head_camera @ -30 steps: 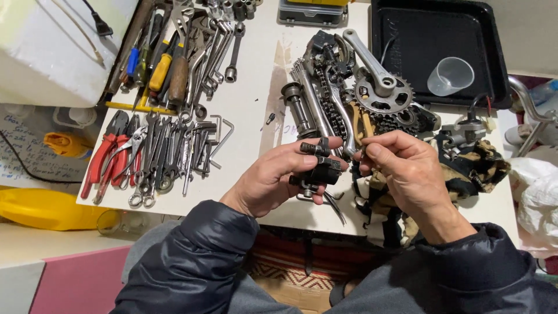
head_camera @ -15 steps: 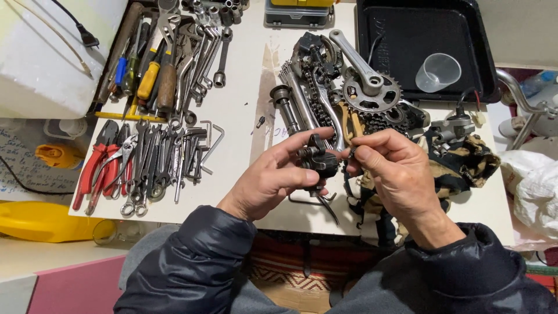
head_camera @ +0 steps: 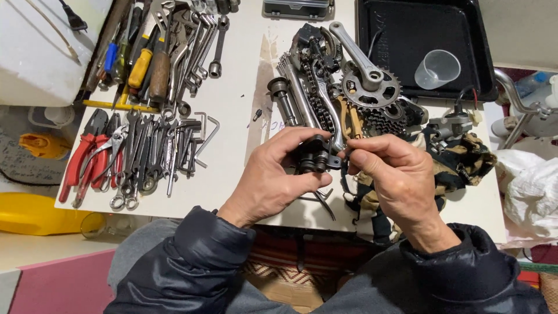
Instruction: The person uses an Allen key to tighten a screw on a black bicycle component held in their left hand. They rotate the component to access different sides and continue tightening the screw throughout the clip.
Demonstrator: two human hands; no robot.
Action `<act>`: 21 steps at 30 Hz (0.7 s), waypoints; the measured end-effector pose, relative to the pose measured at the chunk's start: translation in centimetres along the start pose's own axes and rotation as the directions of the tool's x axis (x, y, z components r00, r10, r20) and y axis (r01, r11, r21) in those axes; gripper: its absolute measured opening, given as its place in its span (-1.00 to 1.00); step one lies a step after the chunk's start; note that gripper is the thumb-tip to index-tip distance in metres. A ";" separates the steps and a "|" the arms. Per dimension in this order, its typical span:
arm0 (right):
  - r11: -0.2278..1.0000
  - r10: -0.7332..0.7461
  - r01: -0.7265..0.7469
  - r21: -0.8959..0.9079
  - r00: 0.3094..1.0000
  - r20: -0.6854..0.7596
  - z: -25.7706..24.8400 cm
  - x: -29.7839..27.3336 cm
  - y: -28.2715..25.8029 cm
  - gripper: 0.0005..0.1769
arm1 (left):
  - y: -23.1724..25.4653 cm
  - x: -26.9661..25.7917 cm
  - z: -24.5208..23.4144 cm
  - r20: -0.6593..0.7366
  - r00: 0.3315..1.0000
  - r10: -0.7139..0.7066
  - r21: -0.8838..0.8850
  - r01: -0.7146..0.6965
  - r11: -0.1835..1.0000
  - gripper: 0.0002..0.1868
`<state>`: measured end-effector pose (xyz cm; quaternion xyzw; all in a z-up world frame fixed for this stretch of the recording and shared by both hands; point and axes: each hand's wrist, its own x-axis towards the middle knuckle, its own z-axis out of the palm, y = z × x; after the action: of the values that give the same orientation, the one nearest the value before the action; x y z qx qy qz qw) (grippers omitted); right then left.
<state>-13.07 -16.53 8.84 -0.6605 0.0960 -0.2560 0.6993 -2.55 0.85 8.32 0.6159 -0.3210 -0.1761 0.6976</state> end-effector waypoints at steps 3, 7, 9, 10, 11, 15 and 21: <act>0.995 -0.017 0.016 -0.103 1.000 -0.006 0.2 -0.3 -0.2 -0.78 | 0.1 -0.1 0.2 -0.011 1.000 0.022 0.067 -0.021 0.998 -0.37; 0.985 -0.078 0.083 -0.153 0.996 0.033 -0.1 -0.3 -0.1 -0.79 | 0.0 -0.3 0.4 -0.011 0.998 0.067 0.121 -0.065 0.991 -0.41; 0.980 -0.097 0.104 -0.171 0.994 0.048 -0.1 -0.3 -0.2 -0.79 | 0.0 -0.3 0.4 -0.012 0.997 0.071 0.127 -0.069 0.990 -0.41; 0.966 -0.123 0.137 -0.220 0.989 0.077 -0.1 -0.2 -0.4 -0.81 | -0.1 -0.3 0.5 -0.013 0.997 0.082 0.149 -0.079 0.986 -0.41; 0.948 -0.147 0.171 -0.267 0.983 0.106 0.0 -0.2 -0.5 -0.83 | -0.1 -0.3 0.5 -0.013 0.996 0.093 0.171 -0.090 0.981 -0.41; 0.879 -0.222 0.275 -0.388 0.959 0.176 -0.2 0.1 -0.3 -0.85 | -0.2 -0.4 0.7 -0.010 0.996 0.089 0.188 -0.085 0.979 -0.42; 0.793 -0.366 0.454 -0.407 0.888 0.277 1.0 -0.1 -1.3 -0.83 | -0.5 -0.5 0.6 -0.013 0.995 0.102 0.249 -0.095 0.964 -0.40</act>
<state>-13.03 -15.58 10.23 -0.8328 -0.0571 -0.3096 0.4553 -3.21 0.64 7.72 0.6838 -0.3616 -0.0916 0.6271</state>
